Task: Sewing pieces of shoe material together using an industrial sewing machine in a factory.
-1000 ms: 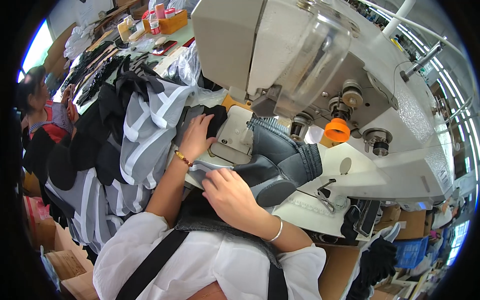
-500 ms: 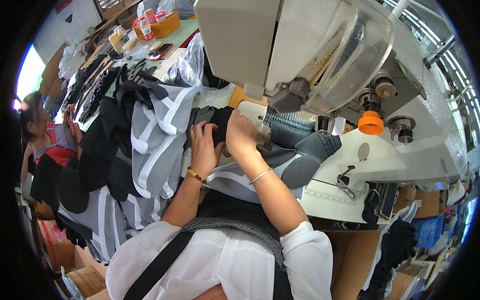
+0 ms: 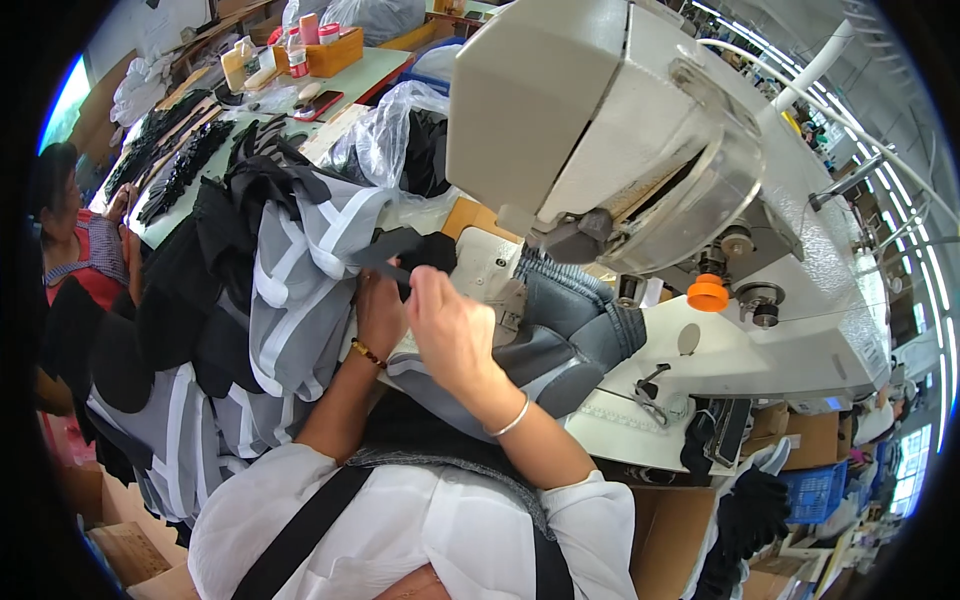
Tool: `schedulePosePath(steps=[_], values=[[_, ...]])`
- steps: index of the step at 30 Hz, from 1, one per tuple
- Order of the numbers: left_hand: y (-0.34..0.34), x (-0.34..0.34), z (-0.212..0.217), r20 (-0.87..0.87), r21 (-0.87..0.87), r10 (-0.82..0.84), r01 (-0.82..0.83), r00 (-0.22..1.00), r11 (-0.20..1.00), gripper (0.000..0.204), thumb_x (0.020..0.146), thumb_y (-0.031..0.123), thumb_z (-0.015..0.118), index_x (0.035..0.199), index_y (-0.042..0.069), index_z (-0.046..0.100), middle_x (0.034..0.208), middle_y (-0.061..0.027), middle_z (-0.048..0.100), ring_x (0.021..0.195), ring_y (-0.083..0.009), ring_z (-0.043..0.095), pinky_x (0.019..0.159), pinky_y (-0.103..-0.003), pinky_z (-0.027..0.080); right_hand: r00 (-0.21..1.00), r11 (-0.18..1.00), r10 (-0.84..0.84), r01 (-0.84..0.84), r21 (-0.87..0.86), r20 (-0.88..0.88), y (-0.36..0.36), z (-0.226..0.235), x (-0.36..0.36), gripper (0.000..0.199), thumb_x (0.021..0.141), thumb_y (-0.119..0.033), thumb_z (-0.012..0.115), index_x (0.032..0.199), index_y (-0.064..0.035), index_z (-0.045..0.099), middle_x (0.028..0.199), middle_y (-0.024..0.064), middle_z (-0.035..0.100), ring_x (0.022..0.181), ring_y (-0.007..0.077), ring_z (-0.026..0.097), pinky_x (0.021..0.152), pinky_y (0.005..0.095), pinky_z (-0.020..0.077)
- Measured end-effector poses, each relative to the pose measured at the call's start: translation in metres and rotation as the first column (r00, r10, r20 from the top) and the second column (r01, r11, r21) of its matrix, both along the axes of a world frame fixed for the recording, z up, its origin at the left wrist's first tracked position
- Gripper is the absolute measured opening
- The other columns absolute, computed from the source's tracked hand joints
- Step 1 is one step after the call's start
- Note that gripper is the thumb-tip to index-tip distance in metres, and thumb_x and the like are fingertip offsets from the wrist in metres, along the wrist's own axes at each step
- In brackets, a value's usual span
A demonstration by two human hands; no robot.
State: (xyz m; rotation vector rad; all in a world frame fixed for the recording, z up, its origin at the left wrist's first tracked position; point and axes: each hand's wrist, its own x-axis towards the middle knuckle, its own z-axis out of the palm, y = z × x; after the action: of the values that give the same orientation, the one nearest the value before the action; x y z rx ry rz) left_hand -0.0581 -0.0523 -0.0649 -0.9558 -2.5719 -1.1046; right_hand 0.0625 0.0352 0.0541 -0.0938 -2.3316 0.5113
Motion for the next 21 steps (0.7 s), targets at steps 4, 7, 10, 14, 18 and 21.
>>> schedulePosePath(steps=[4,7,10,14,18,21], values=[[0.007,0.007,0.018,-0.171,0.126,-0.023,0.045,0.985,0.991,0.067,0.080,0.019,0.076,0.139,-0.001,0.049,0.127,-0.0211,0.059,0.119,-0.0412,0.053,0.102,-0.049,0.040,0.995,0.997,0.074,-0.074,0.004,-0.067,-0.008,0.029,0.039,0.019,0.083,-0.004,0.067,0.100,-0.0032,0.056,0.096,0.0132,0.069,0.063,0.0328,0.064,0.055,0.0413,0.0520],[-0.002,0.013,0.040,-0.117,0.336,-0.096,0.130,0.989,0.933,0.041,0.087,0.009,0.068,0.127,0.003,0.061,0.118,-0.0156,0.065,0.109,-0.0351,0.059,0.096,-0.043,0.045,0.930,0.964,0.266,-0.253,0.085,-0.255,0.009,0.039,0.073,0.022,0.080,-0.005,0.070,0.098,-0.0023,0.057,0.099,0.0109,0.069,0.063,0.0263,0.063,0.055,0.0368,0.0507],[-0.010,0.029,0.067,0.103,0.514,-0.233,0.149,0.967,0.845,0.032,0.087,0.005,0.068,0.119,0.004,0.067,0.105,-0.0120,0.070,0.093,-0.0262,0.066,0.083,-0.036,0.052,0.924,0.945,0.274,-0.208,0.251,-0.267,0.030,0.057,0.106,0.025,0.075,-0.007,0.070,0.096,-0.0046,0.057,0.095,0.0075,0.066,0.064,0.0209,0.059,0.056,0.0325,0.0480],[-0.021,0.075,0.149,0.179,0.493,-0.847,0.699,0.500,0.517,0.028,0.088,0.009,0.072,0.114,-0.001,0.068,0.104,-0.0107,0.073,0.094,-0.0220,0.069,0.083,-0.033,0.053,0.975,0.875,0.210,-0.156,0.458,-0.069,0.034,0.070,0.103,0.028,0.071,-0.014,0.069,0.095,-0.0053,0.058,0.092,0.0067,0.060,0.070,0.0193,0.056,0.059,0.0318,0.0470],[-0.012,0.096,0.134,0.397,0.578,-0.807,0.564,0.437,0.589,0.020,0.096,0.013,0.067,0.108,-0.003,0.070,0.095,-0.0061,0.075,0.089,-0.0116,0.067,0.079,-0.029,0.053,0.926,0.899,0.376,-0.366,0.238,0.004,0.048,0.062,0.092,0.032,0.074,-0.012,0.070,0.103,-0.0046,0.061,0.106,0.0104,0.060,0.084,0.0224,0.060,0.069,0.0330,0.0514],[0.000,0.098,0.134,0.472,0.669,-0.759,0.378,0.448,0.640,0.023,0.102,0.017,0.060,0.108,-0.002,0.071,0.088,-0.0020,0.073,0.082,-0.0055,0.061,0.074,-0.026,0.051,0.968,0.996,0.081,-0.087,-0.013,-0.238,0.053,0.051,0.102,0.043,0.084,-0.001,0.070,0.125,-0.0018,0.061,0.120,0.0175,0.060,0.095,0.0311,0.063,0.082,0.0374,0.0539]])
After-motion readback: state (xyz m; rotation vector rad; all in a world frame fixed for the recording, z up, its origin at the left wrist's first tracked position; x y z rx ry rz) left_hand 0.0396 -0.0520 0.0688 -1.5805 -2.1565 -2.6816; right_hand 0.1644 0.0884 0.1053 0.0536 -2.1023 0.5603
